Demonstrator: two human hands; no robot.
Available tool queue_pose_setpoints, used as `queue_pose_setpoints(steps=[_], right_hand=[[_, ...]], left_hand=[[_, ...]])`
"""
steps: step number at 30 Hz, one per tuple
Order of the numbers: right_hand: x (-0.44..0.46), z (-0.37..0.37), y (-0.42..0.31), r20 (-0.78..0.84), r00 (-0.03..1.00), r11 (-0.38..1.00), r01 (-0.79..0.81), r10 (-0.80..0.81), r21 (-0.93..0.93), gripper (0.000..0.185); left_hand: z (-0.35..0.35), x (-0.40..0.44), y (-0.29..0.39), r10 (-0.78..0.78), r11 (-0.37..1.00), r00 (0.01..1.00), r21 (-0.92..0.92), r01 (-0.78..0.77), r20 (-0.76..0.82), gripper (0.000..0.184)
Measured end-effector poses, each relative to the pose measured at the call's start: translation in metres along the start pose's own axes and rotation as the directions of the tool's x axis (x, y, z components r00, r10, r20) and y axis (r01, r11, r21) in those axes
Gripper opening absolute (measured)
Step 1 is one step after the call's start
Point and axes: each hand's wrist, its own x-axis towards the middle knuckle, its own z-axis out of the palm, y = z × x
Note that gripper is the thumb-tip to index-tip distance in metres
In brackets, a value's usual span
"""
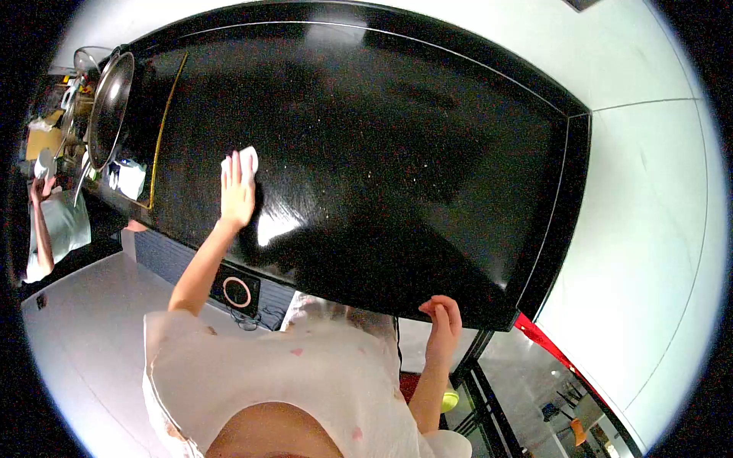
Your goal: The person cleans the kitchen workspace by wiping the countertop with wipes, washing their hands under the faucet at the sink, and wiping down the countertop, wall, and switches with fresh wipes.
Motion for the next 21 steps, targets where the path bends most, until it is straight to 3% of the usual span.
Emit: queue_pose_setpoints(steps=[1, 3, 4, 5, 7, 9, 10, 13, 15, 17, 18, 19, 21], right_hand=[[-0.003, -0.001, -0.001, 0.003, 1.000, 1.000, 0.014, -0.014, 0.005, 0.013], [-0.007, -0.007, -0.006, 0.012, 0.999, 0.999, 0.049, -0.049, 0.009, 0.013], [-0.008, -0.011, -0.005, 0.003, 0.999, 0.999, 0.050, -0.050, 0.021, 0.013], [-0.011, -0.016, -0.005, -0.007, 0.999, 0.998, 0.048, -0.048, 0.032, 0.013], [-0.012, -0.024, -0.005, -0.018, 0.998, 0.998, 0.057, -0.056, 0.040, 0.013], [-0.014, -0.031, -0.003, -0.021, 0.998, 0.998, 0.060, -0.059, 0.033, 0.014], [-0.015, -0.034, -0.002, -0.028, 0.998, 0.997, 0.060, -0.059, 0.045, 0.014], [-0.015, -0.041, -0.002, -0.065, 0.995, 0.994, 0.081, -0.076, 0.075, 0.014], [-0.018, -0.042, -0.008, -0.096, 0.992, 0.993, 0.092, -0.085, 0.073, 0.013], [-0.017, -0.043, -0.005, -0.122, 0.989, 0.992, 0.092, -0.081, 0.090, 0.013], [-0.018, -0.043, -0.004, -0.138, 0.987, 0.991, 0.095, -0.082, 0.096, 0.012], [-0.018, -0.042, -0.003, -0.143, 0.986, 0.990, 0.096, -0.081, 0.099, 0.012], [-0.018, -0.036, 0.000, -0.147, 0.986, 0.990, 0.098, -0.083, 0.100, 0.012]], left_hand=[[-0.007, 0.006, 0.021, -0.026, 0.994, 0.994, 0.100, 0.037, -0.107, 0.039], [0.008, -0.029, 0.067, -0.025, 0.976, 0.972, -0.206, 0.075, 0.236, 0.046], [-0.017, -0.062, 0.102, 0.267, 0.963, 0.912, -0.117, -0.242, 0.310, 0.050], [-0.005, -0.105, 0.121, 0.442, 0.877, 0.852, -0.333, -0.346, 0.281, 0.056], [-0.032, -0.138, 0.151, 0.667, 0.667, 0.721, -0.582, -0.465, 0.188, 0.061], [-0.029, -0.134, 0.177, 0.712, 0.619, 0.688, -0.589, -0.519, 0.141, 0.063], [-0.024, -0.129, 0.193, 0.790, 0.519, 0.607, -0.625, -0.583, 0.091, 0.064], [-0.011, -0.109, 0.230, 0.822, 0.330, 0.561, -0.716, -0.616, -0.104, 0.058], [0.000, -0.071, 0.234, 0.799, 0.408, 0.591, -0.625, -0.665, -0.108, 0.051], [-0.009, -0.001, 0.207, 0.560, 0.710, 0.821, -0.574, -0.408, 0.109, 0.047], [-0.022, 0.037, 0.183, 0.430, 0.855, 0.903, -0.320, -0.407, 0.000, 0.045], [-0.017, 0.075, 0.159, 0.218, 0.908, 0.972, -0.345, -0.236, -0.090, 0.045], [0.043, 0.153, 0.101, 0.086, 0.995, 0.986, 0.064, -0.078, -0.139, 0.053]])
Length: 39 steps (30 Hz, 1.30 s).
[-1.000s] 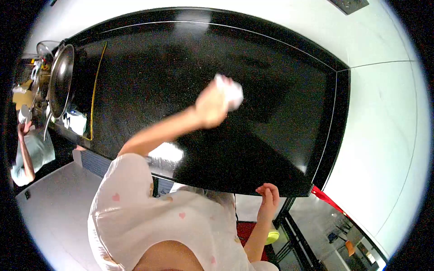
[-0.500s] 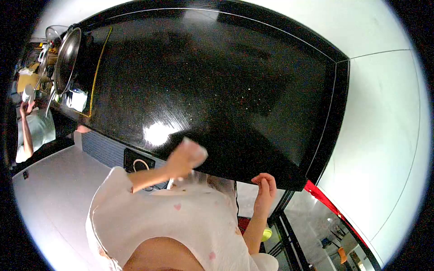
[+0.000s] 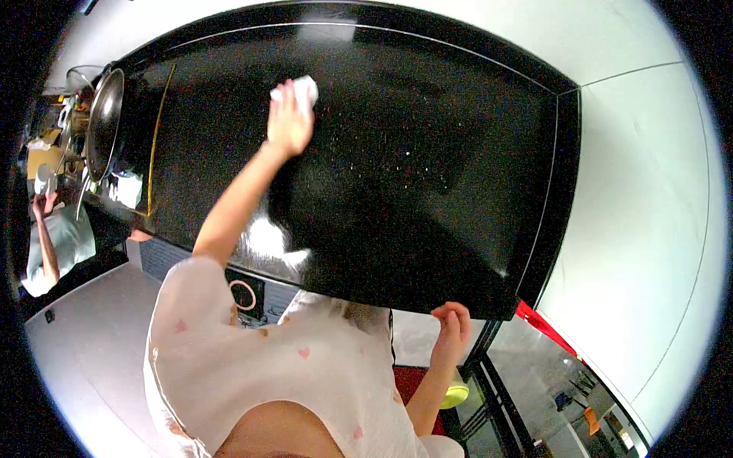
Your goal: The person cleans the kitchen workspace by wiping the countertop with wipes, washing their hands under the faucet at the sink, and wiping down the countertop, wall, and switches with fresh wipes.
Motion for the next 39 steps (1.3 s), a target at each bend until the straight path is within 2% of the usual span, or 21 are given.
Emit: queue_pose_setpoints(steps=[4, 6, 10, 12, 14, 16, 18, 19, 20, 21, 22, 23, 24, 25, 26, 29, 31, 32, 35, 36, 39], right_hand=[[-0.008, 0.009, 0.006, -0.122, 0.992, 0.997, -0.040, 0.032, -0.065, 0.013], [-0.012, 0.011, 0.009, -0.167, 0.985, 0.996, -0.057, 0.046, -0.066, 0.013], [-0.013, 0.022, 0.019, -0.229, 0.969, 0.994, -0.102, 0.092, -0.031, 0.013], [-0.015, 0.031, 0.019, -0.226, 0.969, 0.994, -0.108, 0.098, -0.031, 0.013], [-0.015, 0.041, 0.021, -0.216, 0.972, 0.994, -0.107, 0.098, -0.031, 0.013], [-0.017, 0.046, 0.023, -0.205, 0.974, 0.994, -0.102, 0.092, -0.039, 0.014], [-0.025, 0.049, 0.023, -0.198, 0.978, 0.996, -0.079, 0.068, -0.046, 0.014], [-0.028, 0.050, 0.023, -0.191, 0.980, 0.997, -0.064, 0.054, -0.046, 0.013], [-0.031, 0.051, 0.025, -0.194, 0.980, 0.997, -0.063, 0.053, -0.045, 0.013], [-0.035, 0.051, 0.026, -0.198, 0.979, 0.997, -0.062, 0.052, -0.046, 0.013], [-0.038, 0.051, 0.026, -0.202, 0.978, 0.997, -0.061, 0.050, -0.045, 0.013], [-0.040, 0.055, 0.024, -0.217, 0.973, 0.996, -0.083, 0.075, -0.030, 0.013], [-0.041, 0.057, 0.024, -0.217, 0.974, 0.997, -0.077, 0.068, -0.029, 0.013], [-0.041, 0.058, 0.026, -0.215, 0.975, 0.997, -0.068, 0.061, -0.028, 0.013], [-0.040, 0.058, 0.025, -0.214, 0.976, 0.998, -0.057, 0.049, -0.031, 0.013], [-0.036, 0.066, 0.020, -0.217, 0.975, 0.999, -0.046, 0.046, 0.007, 0.013], [-0.034, 0.066, 0.020, -0.206, 0.978, 0.999, -0.038, 0.040, 0.015, 0.013], [-0.033, 0.063, 0.022, -0.203, 0.979, 0.999, -0.032, 0.035, 0.016, 0.013], [-0.035, 0.052, 0.026, -0.236, 0.971, 0.999, -0.036, 0.034, -0.005, 0.013], [-0.037, 0.048, 0.027, -0.252, 0.967, 0.999, -0.042, 0.037, -0.013, 0.013], [-0.044, 0.042, 0.029, -0.359, 0.930, 0.997, -0.082, 0.079, 0.005, 0.013]], left_hand=[[0.032, 0.124, -0.034, -0.385, 0.883, 0.897, -0.197, 0.426, 0.217, 0.059], [0.016, 0.150, -0.004, -0.247, 0.937, 0.932, -0.178, 0.299, 0.266, 0.060], [0.035, 0.180, 0.066, -0.307, 0.936, 0.942, -0.134, 0.325, 0.135, 0.068], [0.031, 0.168, 0.073, -0.165, 0.973, 0.983, -0.148, 0.175, 0.075, 0.065], [0.029, 0.157, 0.082, 0.158, 0.930, 0.987, -0.335, -0.151, -0.008, 0.061], [0.009, 0.144, 0.110, 0.359, 0.926, 0.930, -0.152, -0.345, 0.076, 0.055], [-0.063, 0.117, 0.125, 0.492, 0.812, 0.814, -0.498, -0.303, 0.307, 0.046], [-0.036, 0.087, 0.139, 0.581, 0.699, 0.813, -0.491, -0.521, -0.036, 0.042], [-0.009, 0.052, 0.149, 0.611, 0.575, 0.701, -0.402, -0.712, -0.368, 0.038], [-0.041, 0.017, 0.143, 0.772, 0.493, 0.574, -0.312, -0.812, -0.273, 0.035], [-0.052, -0.024, 0.138, 0.816, 0.293, 0.579, -0.866, -0.405, 0.006, 0.032], [-0.051, -0.088, 0.125, 0.727, 0.212, 0.590, -0.703, -0.679, -0.351, 0.027], [-0.067, -0.134, 0.106, 0.830, 0.171, 0.439, -0.593, -0.787, -0.344, 0.027], [-0.044, -0.210, 0.101, 0.873, 0.129, 0.452, -0.805, -0.579, -0.184, 0.031], [-0.059, -0.237, 0.072, 0.875, -0.053, 0.381, -0.842, -0.537, -0.298, 0.034], [-0.062, -0.197, 0.070, 0.869, 0.144, 0.481, -0.870, -0.472, -0.117, 0.032], [-0.067, -0.101, 0.075, 0.786, 0.296, 0.612, -0.813, -0.502, -0.091, 0.031], [-0.067, -0.034, 0.079, 0.786, 0.404, 0.613, -0.818, -0.409, 0.082, 0.031], [0.005, 0.106, 0.090, 0.413, 0.816, 0.906, -0.404, -0.413, -0.092, 0.045], [0.020, 0.142, 0.092, 0.499, 0.835, 0.864, -0.230, -0.500, -0.065, 0.049], [0.026, 0.193, 0.119, 0.665, 0.716, 0.744, -0.229, -0.659, -0.062, 0.050]])
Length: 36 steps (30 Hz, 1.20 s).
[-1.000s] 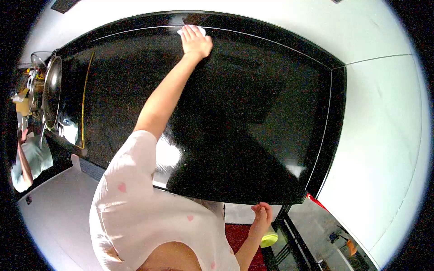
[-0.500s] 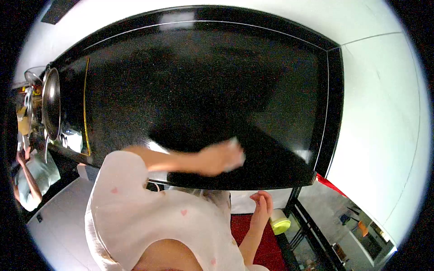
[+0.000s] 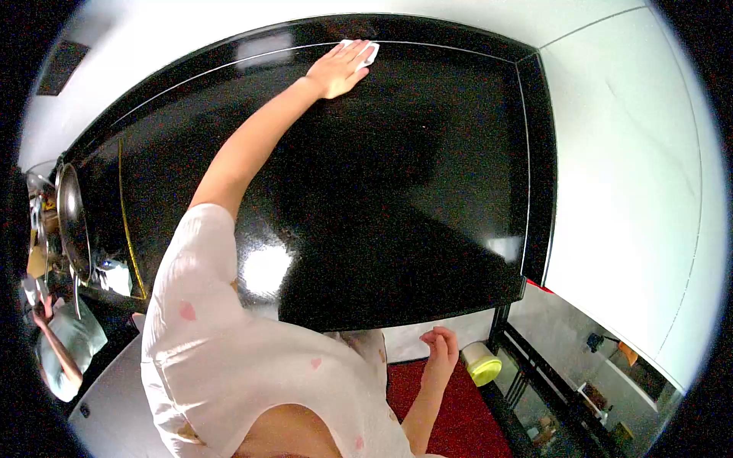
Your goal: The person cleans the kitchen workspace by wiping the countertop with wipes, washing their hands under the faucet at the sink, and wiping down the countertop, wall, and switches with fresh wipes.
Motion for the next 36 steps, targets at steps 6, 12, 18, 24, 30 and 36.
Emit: queue_pose_setpoints(steps=[6, 12, 18, 24, 30, 36], right_hand=[[-0.003, -0.008, 0.001, -0.024, 1.000, 1.000, -0.016, 0.017, 0.022, 0.013], [-0.003, -0.026, 0.003, 0.020, 1.000, 0.998, -0.001, 0.000, 0.062, 0.014], [0.025, -0.056, -0.011, 0.096, 0.995, 0.997, 0.029, -0.035, 0.070, 0.014], [0.075, -0.082, -0.035, 0.188, 0.980, 0.998, 0.055, -0.062, 0.044, 0.013], [0.094, -0.109, -0.034, 0.187, 0.981, 0.998, 0.051, -0.043, -0.040, 0.014], [0.106, -0.104, -0.035, 0.188, 0.982, 0.999, 0.012, -0.003, -0.045, 0.014]], left_hand=[[0.005, 0.022, 0.029, 0.131, 0.989, 0.991, -0.066, -0.133, -0.026, 0.048], [-0.035, -0.137, 0.219, 0.415, 0.709, 0.878, -0.520, -0.476, -0.237, 0.040], [-0.074, -0.296, 0.301, 0.471, 0.642, 0.880, -0.708, -0.293, 0.063, 0.050], [-0.048, -0.120, 0.177, -0.374, 0.883, 0.927, -0.302, 0.358, 0.005, 0.036], [0.017, 0.015, 0.060, -0.249, 0.968, 0.965, -0.029, 0.248, -0.084, 0.050], [0.011, 0.076, 0.083, -0.009, 0.999, 1.000, 0.043, 0.009, 0.012, 0.050]])
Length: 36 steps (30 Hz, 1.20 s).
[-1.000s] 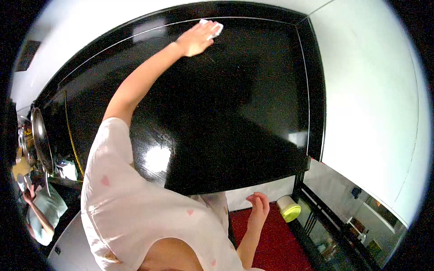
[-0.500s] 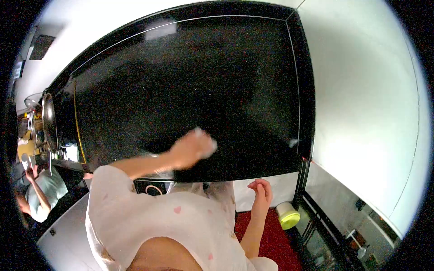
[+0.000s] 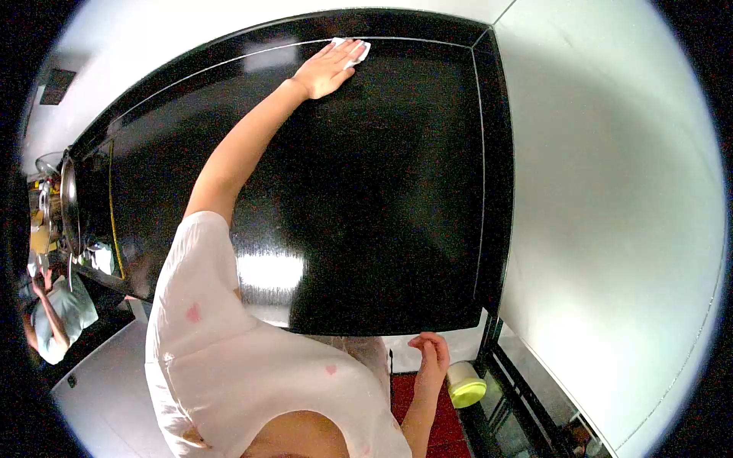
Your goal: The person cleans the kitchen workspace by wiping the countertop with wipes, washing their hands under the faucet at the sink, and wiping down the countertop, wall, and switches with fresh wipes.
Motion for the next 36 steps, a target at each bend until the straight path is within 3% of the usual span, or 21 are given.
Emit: queue_pose_setpoints(steps=[1, 3, 5, 6, 7, 8, 9, 10, 13, 16, 17, 18, 19, 20, 21, 22, 25, 27, 29, 33, 36], right_hand=[[-0.001, 0.000, -0.001, -0.001, 1.000, 1.000, -0.012, 0.012, -0.017, 0.014], [-0.002, 0.004, -0.006, 0.016, 1.000, 1.000, -0.014, 0.014, -0.021, 0.014], [-0.006, 0.009, -0.009, 0.037, 0.999, 1.000, -0.018, 0.018, -0.003, 0.014], [-0.008, 0.012, -0.009, 0.051, 0.999, 1.000, -0.018, 0.017, 0.015, 0.014], [-0.011, 0.013, -0.011, 0.063, 0.998, 0.999, -0.019, 0.017, 0.029, 0.014], [-0.014, 0.014, -0.011, 0.070, 0.997, 0.999, -0.015, 0.013, 0.036, 0.014], [-0.018, 0.016, -0.011, 0.076, 0.997, 0.999, -0.011, 0.008, 0.045, 0.014], [-0.021, 0.017, -0.011, 0.079, 0.997, 0.999, -0.006, 0.002, 0.051, 0.014], [-0.023, 0.025, -0.014, 0.087, 0.996, 0.998, -0.010, 0.004, 0.061, 0.014], [-0.019, 0.028, -0.014, 0.098, 0.995, 0.998, 0.012, -0.018, 0.054, 0.014], [-0.016, 0.028, -0.015, 0.098, 0.995, 0.998, 0.015, -0.021, 0.055, 0.014], [-0.015, 0.028, -0.017, 0.098, 0.995, 0.998, 0.016, -0.021, 0.056, 0.014], [-0.014, 0.027, -0.018, 0.098, 0.995, 0.998, 0.016, -0.021, 0.055, 0.014], [-0.011, 0.027, -0.018, 0.090, 0.996, 0.998, 0.021, -0.027, 0.060, 0.014], [-0.009, 0.027, -0.019, 0.085, 0.996, 0.998, 0.024, -0.029, 0.062, 0.014], [-0.007, 0.027, -0.019, 0.078, 0.996, 0.998, 0.025, -0.030, 0.065, 0.014], [-0.006, 0.023, -0.023, 0.077, 0.996, 0.998, 0.044, -0.047, 0.039, 0.013], [-0.003, 0.019, -0.025, 0.059, 0.997, 0.997, 0.052, -0.055, 0.058, 0.013], [0.000, 0.016, -0.028, 0.035, 0.998, 0.997, 0.048, -0.050, 0.055, 0.013], [0.006, 0.016, -0.029, 0.007, 1.000, 0.998, 0.026, -0.027, 0.060, 0.014], [0.008, 0.012, -0.026, 0.001, 1.000, 0.997, 0.028, -0.028, 0.073, 0.013]], left_hand=[[-0.009, -0.003, 0.010, 0.031, 0.998, 0.998, -0.061, -0.034, -0.050, 0.050], [-0.039, -0.015, 0.049, 0.074, 0.994, 0.992, -0.088, -0.065, 0.103, 0.049], [-0.027, -0.056, 0.087, 0.257, 0.936, 0.964, -0.227, -0.267, -0.074, 0.047], [-0.032, -0.086, 0.113, 0.232, 0.895, 0.953, -0.341, -0.288, -0.196, 0.043], [-0.045, -0.106, 0.140, 0.297, 0.843, 0.947, -0.498, -0.201, 0.119, 0.039], [-0.047, -0.158, 0.174, 0.316, 0.820, 0.934, -0.447, -0.356, -0.165, 0.035], [-0.057, -0.205, 0.204, 0.372, 0.760, 0.927, -0.562, -0.328, -0.039, 0.038], [-0.068, -0.256, 0.233, 0.472, 0.763, 0.882, -0.492, -0.419, -0.018, 0.042], [-0.086, -0.340, 0.268, 0.443, 0.585, 0.889, -0.789, -0.188, 0.117, 0.050], [-0.090, -0.319, 0.239, 0.436, 0.808, 0.875, -0.520, -0.276, 0.212, 0.053], [-0.102, -0.296, 0.215, 0.291, 0.775, 0.950, -0.610, -0.166, 0.112, 0.048], [-0.110, -0.273, 0.192, 0.269, 0.903, 0.936, -0.398, -0.162, 0.229, 0.042], [-0.113, -0.250, 0.164, 0.102, 0.868, 0.909, -0.482, 0.117, 0.405, 0.039], [-0.104, -0.245, 0.137, -0.110, 0.868, 0.979, -0.463, 0.177, 0.169, 0.038], [-0.080, -0.238, 0.109, -0.176, 0.984, 0.971, 0.011, 0.176, 0.162, 0.038], [-0.067, -0.231, 0.077, -0.355, 0.925, 0.929, -0.107, 0.365, 0.100, 0.042], [-0.032, -0.223, 0.005, -0.508, 0.849, 0.846, 0.070, 0.523, -0.161, 0.047], [-0.027, -0.214, -0.021, -0.651, 0.743, 0.746, 0.081, 0.664, -0.144, 0.050], [-0.011, -0.205, -0.056, -0.781, 0.621, 0.609, -0.070, 0.781, -0.138, 0.051], [-0.017, -0.170, -0.085, -0.841, 0.465, 0.488, 0.148, 0.873, -0.233, 0.051], [-0.036, -0.152, -0.056, -0.876, 0.454, 0.472, 0.168, 0.875, -0.095, 0.045]])
